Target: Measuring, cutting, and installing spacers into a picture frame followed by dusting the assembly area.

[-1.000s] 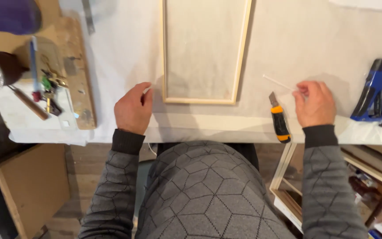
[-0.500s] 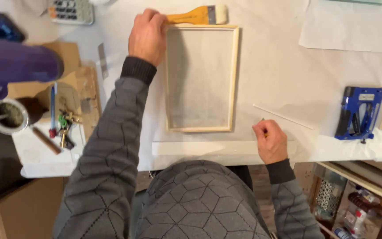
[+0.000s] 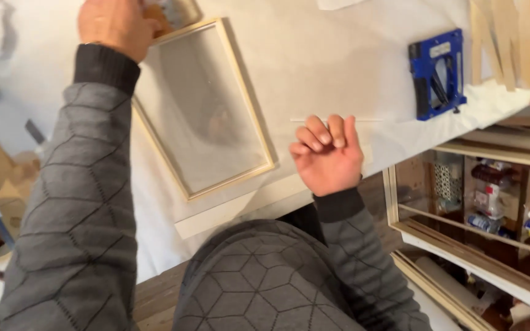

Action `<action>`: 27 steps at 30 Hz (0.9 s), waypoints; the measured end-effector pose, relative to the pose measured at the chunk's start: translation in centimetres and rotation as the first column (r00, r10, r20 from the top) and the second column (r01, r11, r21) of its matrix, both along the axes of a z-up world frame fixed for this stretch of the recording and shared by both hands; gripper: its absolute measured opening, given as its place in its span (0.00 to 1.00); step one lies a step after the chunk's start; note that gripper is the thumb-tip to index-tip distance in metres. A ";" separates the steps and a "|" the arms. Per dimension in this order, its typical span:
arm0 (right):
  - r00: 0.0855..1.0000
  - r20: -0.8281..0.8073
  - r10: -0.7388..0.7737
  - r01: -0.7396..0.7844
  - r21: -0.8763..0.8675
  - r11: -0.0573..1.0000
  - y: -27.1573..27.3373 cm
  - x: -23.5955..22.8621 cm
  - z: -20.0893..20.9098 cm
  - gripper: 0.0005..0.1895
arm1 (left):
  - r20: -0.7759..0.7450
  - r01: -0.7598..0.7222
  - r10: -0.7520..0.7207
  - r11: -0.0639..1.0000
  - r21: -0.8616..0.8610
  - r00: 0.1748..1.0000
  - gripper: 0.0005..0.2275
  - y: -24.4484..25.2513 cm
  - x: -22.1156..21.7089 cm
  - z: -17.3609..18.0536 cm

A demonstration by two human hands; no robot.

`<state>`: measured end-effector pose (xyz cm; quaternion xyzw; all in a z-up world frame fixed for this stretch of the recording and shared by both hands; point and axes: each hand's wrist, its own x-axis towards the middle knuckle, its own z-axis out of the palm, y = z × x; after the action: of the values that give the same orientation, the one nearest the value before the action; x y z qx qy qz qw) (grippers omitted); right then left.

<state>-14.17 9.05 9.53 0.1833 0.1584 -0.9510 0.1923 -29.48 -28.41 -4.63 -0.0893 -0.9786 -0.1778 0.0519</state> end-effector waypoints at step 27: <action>0.978 -0.210 0.000 -0.022 -0.103 0.994 -3.7 -7.4 -2.8 0.23 | 0.239 -0.197 0.162 0.972 0.132 0.957 0.14 -0.8 -0.6 2.2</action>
<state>-21.57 5.33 6.72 0.0706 0.1288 -0.9709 0.1892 -30.05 -29.25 -2.47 0.0252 -0.9655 -0.2564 -0.0373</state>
